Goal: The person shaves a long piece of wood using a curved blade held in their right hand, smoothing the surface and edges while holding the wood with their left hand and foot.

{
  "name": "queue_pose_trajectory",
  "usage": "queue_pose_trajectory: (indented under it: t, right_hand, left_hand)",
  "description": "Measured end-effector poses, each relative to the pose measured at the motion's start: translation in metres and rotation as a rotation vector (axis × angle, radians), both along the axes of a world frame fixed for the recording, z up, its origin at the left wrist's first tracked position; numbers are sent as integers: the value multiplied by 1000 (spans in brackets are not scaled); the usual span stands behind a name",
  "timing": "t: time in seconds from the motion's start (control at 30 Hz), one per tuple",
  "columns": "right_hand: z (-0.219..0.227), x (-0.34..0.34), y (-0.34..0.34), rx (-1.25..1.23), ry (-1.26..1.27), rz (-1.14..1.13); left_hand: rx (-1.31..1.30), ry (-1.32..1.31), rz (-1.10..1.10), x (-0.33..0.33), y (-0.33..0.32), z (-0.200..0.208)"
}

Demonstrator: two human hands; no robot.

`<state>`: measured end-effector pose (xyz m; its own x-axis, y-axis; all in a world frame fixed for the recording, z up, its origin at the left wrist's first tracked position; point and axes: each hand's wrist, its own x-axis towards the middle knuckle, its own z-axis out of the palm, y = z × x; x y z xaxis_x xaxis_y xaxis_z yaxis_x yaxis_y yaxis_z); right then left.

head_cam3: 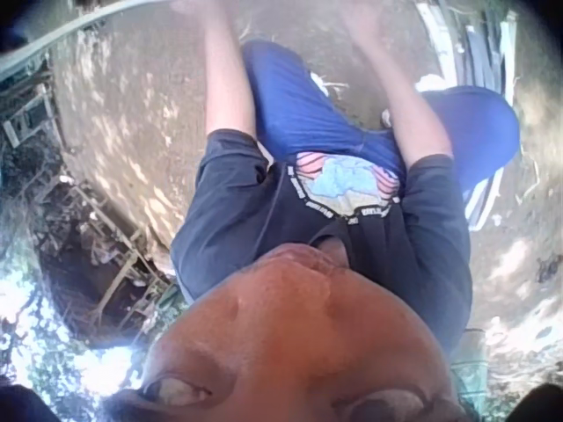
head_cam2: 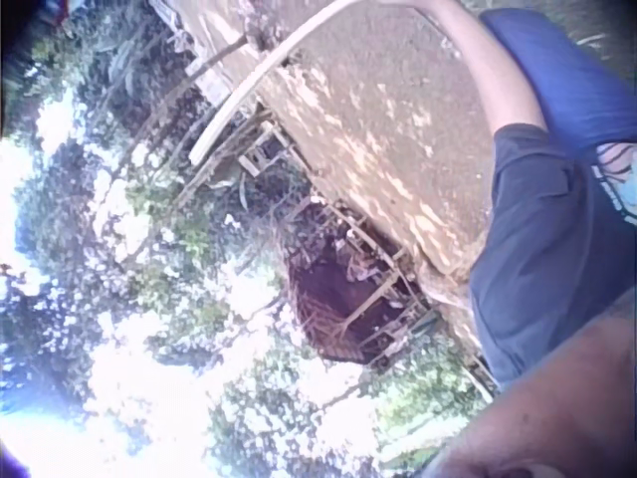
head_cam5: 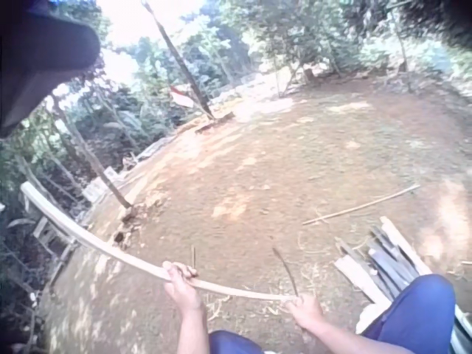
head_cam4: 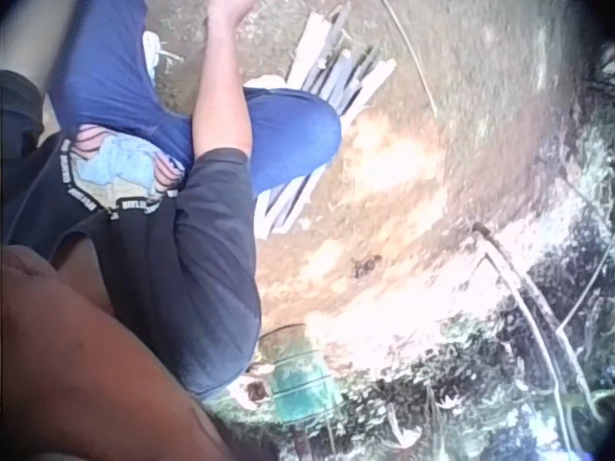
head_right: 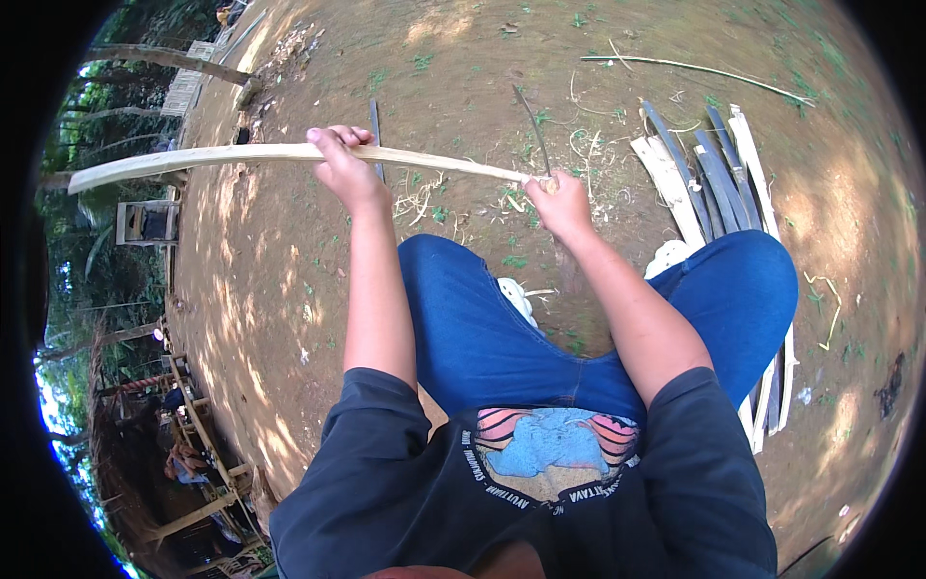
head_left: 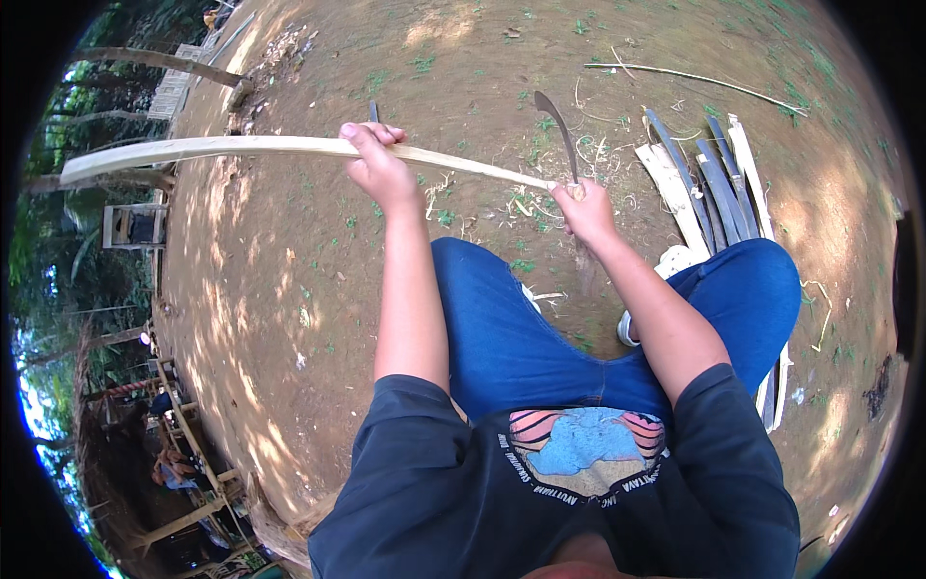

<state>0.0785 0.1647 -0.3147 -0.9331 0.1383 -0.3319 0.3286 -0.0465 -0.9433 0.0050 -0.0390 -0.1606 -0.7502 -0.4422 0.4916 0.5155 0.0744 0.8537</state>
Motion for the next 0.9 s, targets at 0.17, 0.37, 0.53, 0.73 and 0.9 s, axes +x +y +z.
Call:
queue_pose_trajectory:
  t: [0.17,0.37,0.53,0.73,0.9]
  right_hand:
    - [-54,16,2,348,88,84]
    - [-49,39,-24,286,-68,443]
    - [-49,43,-58,251,100,430]
    - [-40,38,-84,164,188,435]
    - [-146,48,-27,412,-63,462]
  left_hand:
    - [33,-166,24,0,14,-57]
    - [41,-251,78,19,-8,-61]
    - [29,-276,99,24,-7,-64]
    - [-218,-209,264,18,-11,-67]
    - [-199,-261,320,12,-11,-74]
